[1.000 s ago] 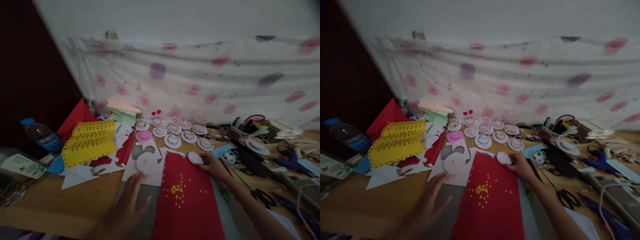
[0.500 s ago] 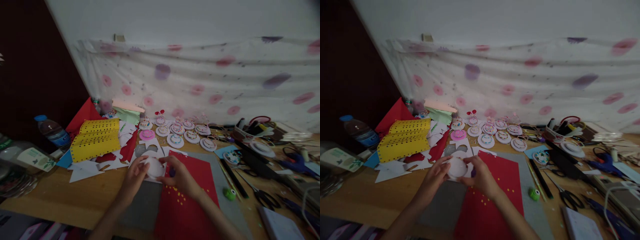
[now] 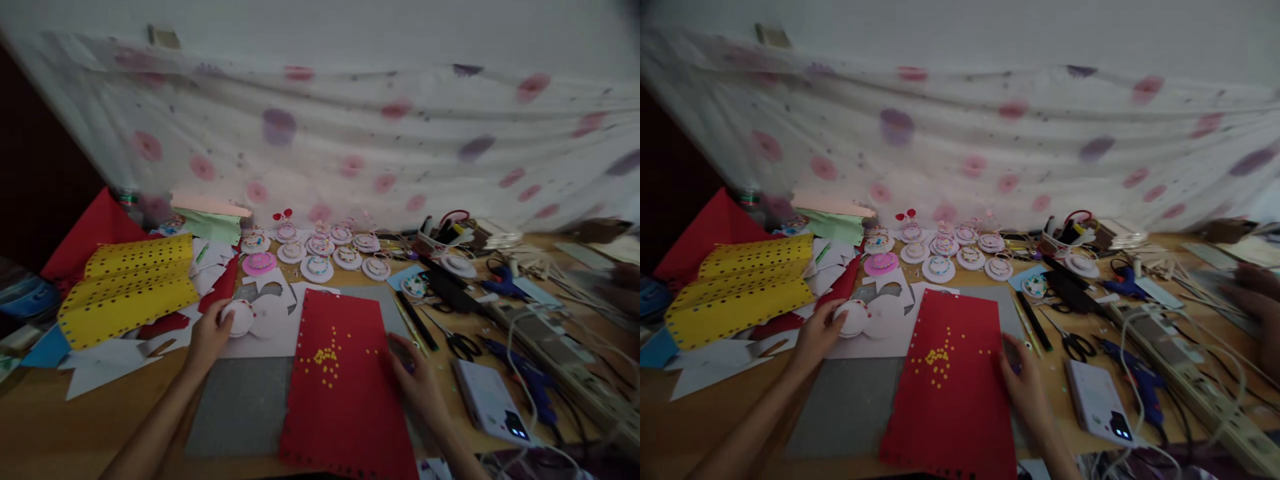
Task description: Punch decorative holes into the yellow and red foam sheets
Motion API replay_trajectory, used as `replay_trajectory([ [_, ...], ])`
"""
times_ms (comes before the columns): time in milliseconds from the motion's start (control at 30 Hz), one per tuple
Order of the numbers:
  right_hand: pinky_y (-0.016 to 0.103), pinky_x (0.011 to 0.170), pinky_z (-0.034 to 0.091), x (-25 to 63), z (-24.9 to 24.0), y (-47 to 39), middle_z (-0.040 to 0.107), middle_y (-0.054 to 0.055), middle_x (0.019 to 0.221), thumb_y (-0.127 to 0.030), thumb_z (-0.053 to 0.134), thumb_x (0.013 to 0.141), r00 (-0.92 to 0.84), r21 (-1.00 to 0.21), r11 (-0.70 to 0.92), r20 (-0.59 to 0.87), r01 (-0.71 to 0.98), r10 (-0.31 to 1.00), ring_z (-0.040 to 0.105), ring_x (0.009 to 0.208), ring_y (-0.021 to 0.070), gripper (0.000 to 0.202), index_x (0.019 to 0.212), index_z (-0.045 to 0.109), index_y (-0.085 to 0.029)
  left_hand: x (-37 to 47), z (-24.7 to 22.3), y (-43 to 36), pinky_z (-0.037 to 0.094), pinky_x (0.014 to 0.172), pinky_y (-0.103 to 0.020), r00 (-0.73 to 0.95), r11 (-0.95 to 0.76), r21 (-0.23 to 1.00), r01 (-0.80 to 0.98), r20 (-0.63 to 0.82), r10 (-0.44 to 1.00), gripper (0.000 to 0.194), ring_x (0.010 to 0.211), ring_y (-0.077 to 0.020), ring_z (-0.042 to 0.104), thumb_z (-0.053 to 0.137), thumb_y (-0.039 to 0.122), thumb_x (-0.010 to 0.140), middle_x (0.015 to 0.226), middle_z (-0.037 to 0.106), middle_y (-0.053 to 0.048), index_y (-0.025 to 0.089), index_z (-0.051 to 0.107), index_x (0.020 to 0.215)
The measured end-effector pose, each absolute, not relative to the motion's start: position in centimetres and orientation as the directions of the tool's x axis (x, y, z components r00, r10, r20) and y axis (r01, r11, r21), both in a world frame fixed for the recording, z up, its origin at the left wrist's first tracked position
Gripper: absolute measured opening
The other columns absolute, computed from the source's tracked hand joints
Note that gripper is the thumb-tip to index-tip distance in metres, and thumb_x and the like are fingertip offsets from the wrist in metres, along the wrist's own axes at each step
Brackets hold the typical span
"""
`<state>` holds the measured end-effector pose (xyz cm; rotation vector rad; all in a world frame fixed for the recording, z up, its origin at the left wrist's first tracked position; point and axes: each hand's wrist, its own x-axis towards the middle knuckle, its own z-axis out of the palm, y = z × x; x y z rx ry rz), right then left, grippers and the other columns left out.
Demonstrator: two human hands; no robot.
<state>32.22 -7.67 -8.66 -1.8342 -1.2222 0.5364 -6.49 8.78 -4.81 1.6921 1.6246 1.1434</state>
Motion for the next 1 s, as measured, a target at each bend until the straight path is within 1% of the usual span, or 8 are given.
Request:
replay_trajectory([
  [100,0.047,0.1,0.042,34.7,-9.2,-8.2,0.063,0.015,0.123,-0.042,0.051,0.081,0.465,-0.805,-0.174,0.139,0.568,0.874,0.055,0.117,0.0302,0.044,0.117,0.056,-0.017,-6.1,-3.9,7.8,0.031,0.107,-0.055,-0.063,-0.247,0.732,0.635,0.368,0.928,0.042,0.125,-0.0352,0.045,0.057,0.038,0.074,0.125,0.058,-0.018,0.016,0.056,0.109],
  [200,0.048,0.101,0.041,36.1,-9.1,-8.5,0.064,0.015,0.122,-0.042,0.051,0.08,0.509,-0.793,-0.222,0.126,0.567,0.852,0.057,0.116,0.0307,0.045,0.117,0.057,-0.017,-5.8,-2.7,5.1,0.036,0.104,-0.055,-0.027,-0.324,0.554,0.767,0.532,0.846,0.044,0.124,-0.0346,0.045,0.052,0.037,0.081,0.127,0.053,-0.018,0.016,0.049,0.12],
  [333,0.047,0.1,0.043,36.3,-8.8,-9.2,0.068,0.013,0.115,-0.042,0.053,0.077,0.529,-0.812,-0.239,0.098,0.532,0.843,0.059,0.113,0.0308,0.04,0.11,0.06,-0.02,-4.8,-2.5,0.2,0.034,0.106,-0.055,-0.027,-0.299,0.513,0.805,0.535,0.845,0.041,0.125,-0.0343,0.045,0.049,0.034,0.085,0.127,0.052,-0.015,0.02,0.046,0.124],
  [433,0.046,0.096,0.046,35.5,-8.1,-10.1,0.073,0.011,0.106,-0.044,0.057,0.071,0.473,-0.849,-0.241,0.012,0.469,0.881,0.062,0.108,0.0322,0.036,0.099,0.066,-0.023,-3.1,-4.2,-3.4,0.046,0.097,-0.053,-0.067,-0.183,0.722,0.667,0.303,0.951,0.034,0.11,-0.032,0.057,0.048,0.039,0.085,0.116,0.059,-0.012,0.024,0.051,0.115],
  [533,0.038,0.065,0.054,34.7,-6.6,-10.9,0.074,0.008,0.101,-0.047,0.062,0.068,0.407,-0.885,-0.354,-0.216,0.302,0.887,0.068,0.077,0.0272,0.037,0.098,0.069,-0.025,-0.9,-6.0,-5.5,0.055,0.085,-0.045,0.085,0.066,0.92,0.387,-0.107,0.991,0.04,0.105,-0.0287,0.063,0.051,0.047,0.081,0.121,0.058,-0.013,0.025,0.05,0.114],
  [633,0.025,0.036,0.032,34.0,-4.8,-11.3,0.074,0.004,0.092,-0.049,0.063,0.072,0.303,-0.854,-0.52,-0.496,-0.002,0.814,0.046,0.038,0.0112,0.038,0.103,0.068,-0.027,0.7,-6.1,-5.1,0.056,0.083,-0.044,0.133,0.257,0.934,0.25,-0.296,0.946,0.053,0.102,-0.0284,0.063,0.061,0.051,0.071,0.127,0.053,-0.016,0.022,0.049,0.114],
  [733,0.019,0.036,0.018,33.5,-3.9,-11.2,0.067,0.0,0.066,-0.045,0.066,0.074,0.228,-0.801,-0.566,-0.598,-0.196,0.768,0.031,0.033,0.0041,0.038,0.104,0.067,-0.021,1.4,-4.8,-3.4,0.055,0.072,-0.038,0.173,0.4,0.898,0.181,-0.43,0.886,0.057,0.089,-0.0246,0.066,0.065,0.053,0.067,0.122,0.056,-0.015,0.02,0.05,0.111],
  [1000,0.017,0.035,0.01,33.7,-5.5,-11.1,0.042,-0.009,0.045,-0.049,0.065,0.074,0.133,-0.818,-0.574,-0.572,-0.025,0.809,0.026,0.031,0.0018,0.033,0.066,0.058,-0.017,3.9,-3.5,-2.3,0.037,0.052,-0.023,0.438,0.462,0.855,0.237,-0.518,0.734,0.045,0.065,-0.0141,0.058,0.067,0.046,0.07,0.081,0.067,-0.002,0.017,0.061,0.103],
])
